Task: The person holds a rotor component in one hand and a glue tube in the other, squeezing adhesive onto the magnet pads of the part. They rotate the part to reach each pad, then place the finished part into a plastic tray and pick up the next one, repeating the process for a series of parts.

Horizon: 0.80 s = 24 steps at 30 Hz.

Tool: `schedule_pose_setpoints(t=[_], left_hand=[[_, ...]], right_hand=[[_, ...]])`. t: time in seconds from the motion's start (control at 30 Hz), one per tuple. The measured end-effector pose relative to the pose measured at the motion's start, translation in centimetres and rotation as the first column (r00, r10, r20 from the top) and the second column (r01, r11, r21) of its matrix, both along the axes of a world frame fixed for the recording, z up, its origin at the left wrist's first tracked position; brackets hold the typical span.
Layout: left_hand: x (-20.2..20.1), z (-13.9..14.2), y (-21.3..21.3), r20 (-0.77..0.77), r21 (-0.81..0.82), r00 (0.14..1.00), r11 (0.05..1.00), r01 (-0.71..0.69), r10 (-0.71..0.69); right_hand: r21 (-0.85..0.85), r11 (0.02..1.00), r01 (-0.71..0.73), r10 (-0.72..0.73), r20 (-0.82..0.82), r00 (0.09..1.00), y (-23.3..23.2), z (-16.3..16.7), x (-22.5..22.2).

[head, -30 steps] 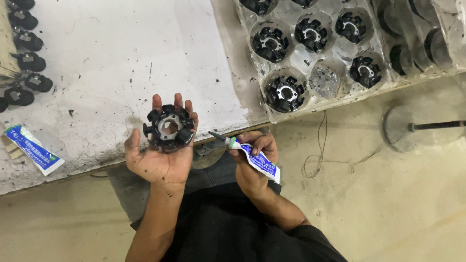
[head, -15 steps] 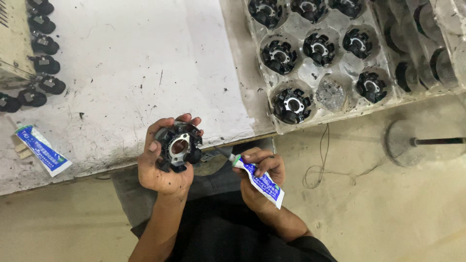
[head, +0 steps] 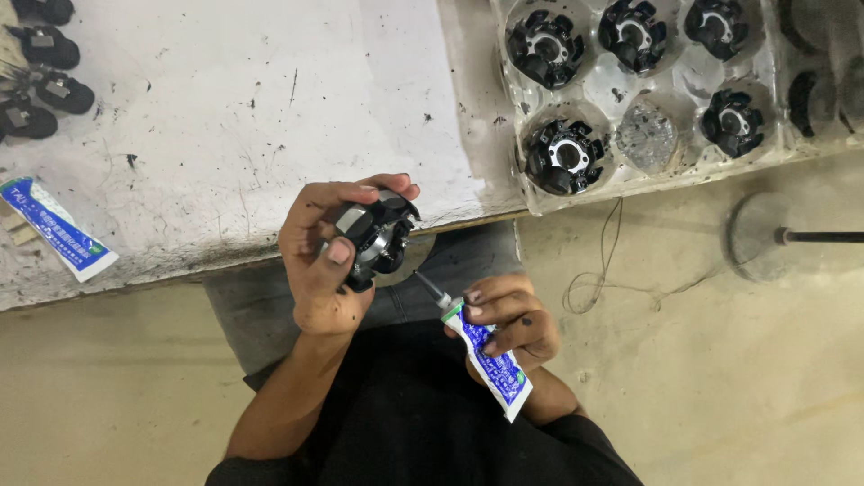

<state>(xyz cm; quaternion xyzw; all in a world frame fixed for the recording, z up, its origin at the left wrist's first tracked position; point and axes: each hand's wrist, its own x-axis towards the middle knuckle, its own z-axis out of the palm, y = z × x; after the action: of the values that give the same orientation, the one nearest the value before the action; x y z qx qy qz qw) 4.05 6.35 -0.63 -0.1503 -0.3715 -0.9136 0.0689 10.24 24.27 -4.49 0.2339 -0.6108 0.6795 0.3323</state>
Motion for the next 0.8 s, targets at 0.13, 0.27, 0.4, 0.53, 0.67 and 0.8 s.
schedule_pose_setpoints(t=[0.13,0.27,0.4,0.53,0.67,0.8], left_hand=[[0.3,0.3,0.3,0.007,-0.054,1.0,0.999,-0.004,0.004],[0.4,0.2,0.3,0.009,-0.056,1.0,0.998,-0.014,0.014],[0.3,-0.2,0.4,0.028,-0.018,1.0,1.0,-0.004,0.004],[0.3,-0.6,0.8,0.057,0.063,0.998,0.998,0.025,-0.028],[0.3,-0.9,1.0,0.115,0.135,0.992,0.99,0.044,-0.06],[0.4,-1.2,1.2,0.171,0.185,0.983,0.982,0.042,-0.074]], right_hand=[[0.051,0.995,-0.085,0.083,0.038,0.996,0.9,0.0,-0.2],[0.075,0.983,-0.17,0.165,0.069,0.984,1.4,-0.1,-0.3],[0.15,0.971,-0.187,0.174,0.091,0.98,1.6,0.0,-0.1],[0.246,0.959,-0.138,0.118,0.095,0.988,1.7,0.2,0.0],[0.282,0.953,-0.111,0.098,0.06,0.993,1.4,0.3,-0.2],[0.357,0.93,-0.087,0.08,0.036,0.996,1.4,0.5,-0.3]])
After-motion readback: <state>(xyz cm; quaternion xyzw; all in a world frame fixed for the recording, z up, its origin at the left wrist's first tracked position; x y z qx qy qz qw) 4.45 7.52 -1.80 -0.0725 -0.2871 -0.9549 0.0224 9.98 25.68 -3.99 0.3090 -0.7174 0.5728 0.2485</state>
